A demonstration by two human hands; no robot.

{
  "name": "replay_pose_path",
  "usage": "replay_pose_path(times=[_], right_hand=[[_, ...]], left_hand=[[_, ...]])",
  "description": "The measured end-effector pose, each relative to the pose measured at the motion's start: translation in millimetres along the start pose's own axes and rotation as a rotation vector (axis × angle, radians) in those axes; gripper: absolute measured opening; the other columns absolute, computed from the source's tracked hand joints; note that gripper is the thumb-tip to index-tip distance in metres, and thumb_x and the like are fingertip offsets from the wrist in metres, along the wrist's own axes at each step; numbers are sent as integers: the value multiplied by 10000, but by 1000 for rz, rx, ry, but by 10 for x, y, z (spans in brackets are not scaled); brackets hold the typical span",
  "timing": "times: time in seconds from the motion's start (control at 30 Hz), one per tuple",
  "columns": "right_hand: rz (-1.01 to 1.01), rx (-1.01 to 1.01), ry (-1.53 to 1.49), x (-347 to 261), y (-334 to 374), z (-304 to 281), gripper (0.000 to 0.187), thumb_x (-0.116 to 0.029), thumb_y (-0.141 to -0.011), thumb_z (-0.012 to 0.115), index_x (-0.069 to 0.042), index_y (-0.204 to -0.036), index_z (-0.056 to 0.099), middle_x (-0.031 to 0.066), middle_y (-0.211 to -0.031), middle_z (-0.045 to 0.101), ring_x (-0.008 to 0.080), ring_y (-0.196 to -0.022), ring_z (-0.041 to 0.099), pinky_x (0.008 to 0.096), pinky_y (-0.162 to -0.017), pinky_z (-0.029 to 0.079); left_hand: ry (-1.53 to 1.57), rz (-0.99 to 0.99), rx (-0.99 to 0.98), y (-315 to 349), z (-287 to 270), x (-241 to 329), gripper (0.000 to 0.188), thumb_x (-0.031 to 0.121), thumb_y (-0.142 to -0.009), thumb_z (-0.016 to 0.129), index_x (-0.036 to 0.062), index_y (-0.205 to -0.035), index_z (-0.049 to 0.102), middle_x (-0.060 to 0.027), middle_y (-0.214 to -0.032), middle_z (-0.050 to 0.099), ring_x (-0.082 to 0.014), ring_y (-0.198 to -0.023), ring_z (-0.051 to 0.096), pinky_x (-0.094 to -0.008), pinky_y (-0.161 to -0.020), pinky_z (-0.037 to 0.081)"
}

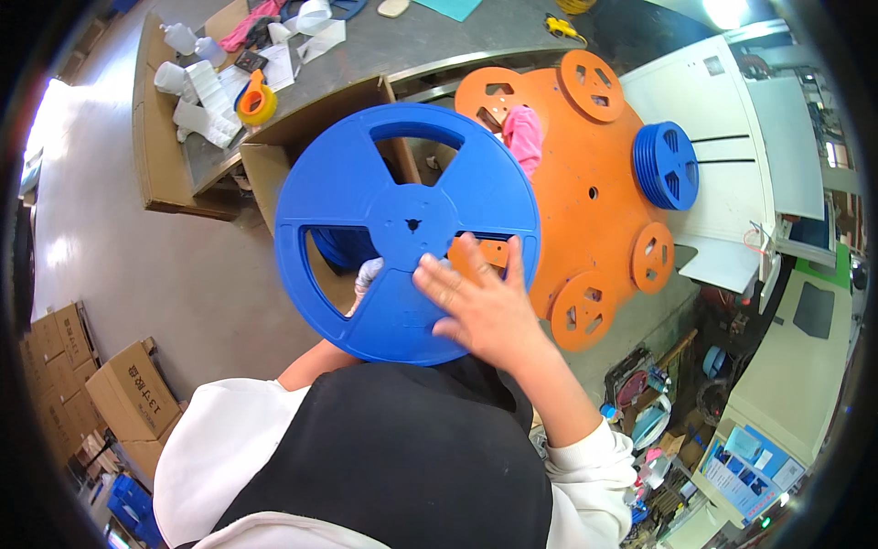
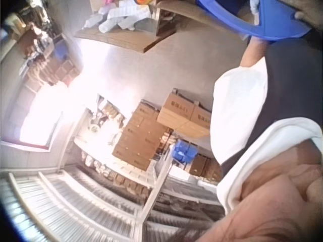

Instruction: The person packs blue plastic reels into cardboard boxes, seals them with tape, and stacks the boxes on a pallet. The person also opens a new box and continues packing reels.

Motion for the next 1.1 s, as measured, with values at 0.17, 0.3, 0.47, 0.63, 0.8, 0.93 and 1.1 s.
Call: replay_pose_path(times=[0.17, 0.3, 0.47, 0.63, 0.8, 0.93, 1.1], right_hand=[[-266, -153, -273, -316, 137, 182, 670, -425, -834, 680, -206, -1437, 487, -5, -1517, 430, 259, -1466, 292, 656, -1160, 96], [-226, 262, -225, -43, 457, 36, 643, -380, -863, 680, -108, -1416, 497, 80, -1484, 487, 296, -1399, 427, 530, -1157, 273], [30, 406, -141, 407, 348, 84, 738, -418, -843, 704, -62, -1441, 460, 139, -1495, 467, 381, -1426, 364, 518, -1154, 261], [1, 165, 51, 374, -151, 269, 659, -346, -756, 778, -66, -1311, 558, 104, -1410, 545, 306, -1423, 381, 579, -1175, 179], [-295, 158, -1, 90, -528, 584, 425, -173, -650, 777, -94, -1025, 593, 75, -1097, 638, 256, -1175, 572, 550, -1161, 273], [-338, 93, -238, -57, -662, 782, 499, -372, -655, 813, -105, -1016, 594, 53, -1047, 638, 239, -1095, 590, 522, -1152, 296], [-354, 110, -307, -91, -807, 746, 536, -506, -716, 758, -89, -1016, 607, 69, -1011, 640, 247, -1017, 605, 479, -1077, 374]], left_hand=[[70, 70, -185, -217, 66, 224, 739, 514, -922, 543, 61, -1481, 377, -144, -1418, 499, -322, -1357, 450, -514, -1165, 337], [210, 29, -214, -312, 25, 381, 661, 399, -850, 601, 26, -1383, 486, -140, -1305, 557, -376, -1268, 513, -515, -1115, 392], [196, 92, -297, -280, -28, 505, 646, 393, -850, 601, 32, -1378, 512, -157, -1304, 576, -401, -1259, 529, -520, -1101, 406], [244, 138, -15, -157, -311, 552, 600, 382, -884, 554, 11, -1356, 543, -181, -1276, 608, -423, -1200, 575, -541, -1096, 405], [203, 159, -91, 169, -332, 692, 615, 397, -907, 523, -15, -1363, 529, -208, -1288, 599, -426, -1206, 573, -543, -1103, 396], [200, 128, -1, 397, -510, 894, 586, 396, -937, 551, 17, -1382, 513, -238, -1289, 589, -447, -1203, 572, -568, -1078, 422], [-53, 221, -14, 415, -585, 1163, 500, 407, -975, 574, 94, -1362, 531, -288, -1320, 547, -492, -1183, 568, -610, -1005, 480]])
Point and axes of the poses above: each hand's wrist, its own y-axis away from the middle knuckle, its own z-axis out of the palm, x = y × z, the point moved 7 cm from there along -y, towards the middle knuckle
